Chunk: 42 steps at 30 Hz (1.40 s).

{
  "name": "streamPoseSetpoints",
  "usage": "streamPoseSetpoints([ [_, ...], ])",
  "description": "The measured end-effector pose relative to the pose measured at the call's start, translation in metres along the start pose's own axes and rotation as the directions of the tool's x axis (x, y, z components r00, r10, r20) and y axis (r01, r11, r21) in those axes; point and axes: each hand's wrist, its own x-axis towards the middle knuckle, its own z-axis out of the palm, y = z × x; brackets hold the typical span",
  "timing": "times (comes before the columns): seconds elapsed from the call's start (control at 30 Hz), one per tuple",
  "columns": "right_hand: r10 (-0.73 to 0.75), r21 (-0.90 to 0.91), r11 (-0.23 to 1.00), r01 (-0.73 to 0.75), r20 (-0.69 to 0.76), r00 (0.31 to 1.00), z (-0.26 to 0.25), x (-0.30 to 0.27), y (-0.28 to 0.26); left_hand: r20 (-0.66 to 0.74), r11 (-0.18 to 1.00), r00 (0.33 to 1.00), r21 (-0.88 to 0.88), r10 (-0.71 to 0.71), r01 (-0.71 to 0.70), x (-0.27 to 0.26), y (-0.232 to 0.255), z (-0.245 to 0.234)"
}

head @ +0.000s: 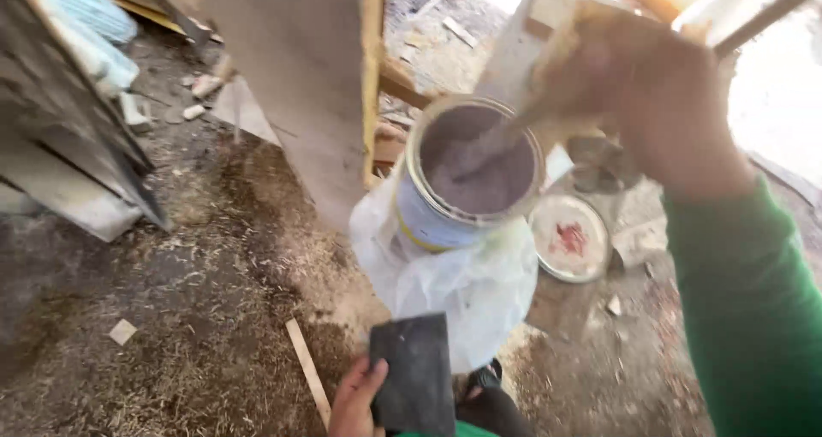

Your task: Sand the surface of a wooden door using sandpaper and apply wood filler.

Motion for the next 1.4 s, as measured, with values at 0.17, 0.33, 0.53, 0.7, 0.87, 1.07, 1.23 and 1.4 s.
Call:
streamPoseSetpoints([
  [0.17,0.243,-0.346,0.902,-0.259,-0.089,0.966,0.044,-0.001,0.029,0.161,0.964,0.956,0.154,-0.243,0.219,0.065,-0.04,-0.068],
  [0.33,0.488,0.353,0.842,-0.407,-0.181,0.854,0.043,-0.003,0.049,0.281,0.976,0.94,0.145,-0.195,0.16,0.02,-0.013,-0.001],
  [0.53,0.535,0.504,0.799,-0.327,-0.349,0.769,-0.015,-0.036,0.05,0.244,0.944,0.962,0.27,0.122,-0.188,-0.031,0.018,0.073],
  [0.7,0.449,0.506,0.838,-0.202,-0.431,0.783,-0.033,-0.064,0.043,0.08,0.849,0.901,0.306,0.427,-0.43,-0.032,0.022,0.117],
  [0.87,0.513,0.589,0.785,-0.192,-0.444,0.735,-0.037,-0.086,0.026,0.005,0.752,0.808,0.361,0.589,-0.551,-0.063,0.056,0.185],
  [1.07,0.511,0.633,0.765,-0.122,-0.481,0.712,-0.052,-0.1,0.029,0.164,0.727,0.784,0.301,0.599,-0.618,-0.086,0.099,0.234],
  [1.23,0.461,0.658,0.753,-0.025,-0.5,0.733,-0.062,-0.109,0.008,0.231,0.52,0.684,0.498,0.692,-0.694,-0.068,0.11,0.238],
  [1.4,0.491,0.718,0.694,0.056,-0.527,0.694,-0.072,-0.124,-0.004,0.252,0.457,0.649,0.532,0.718,-0.713,-0.048,0.103,0.239],
])
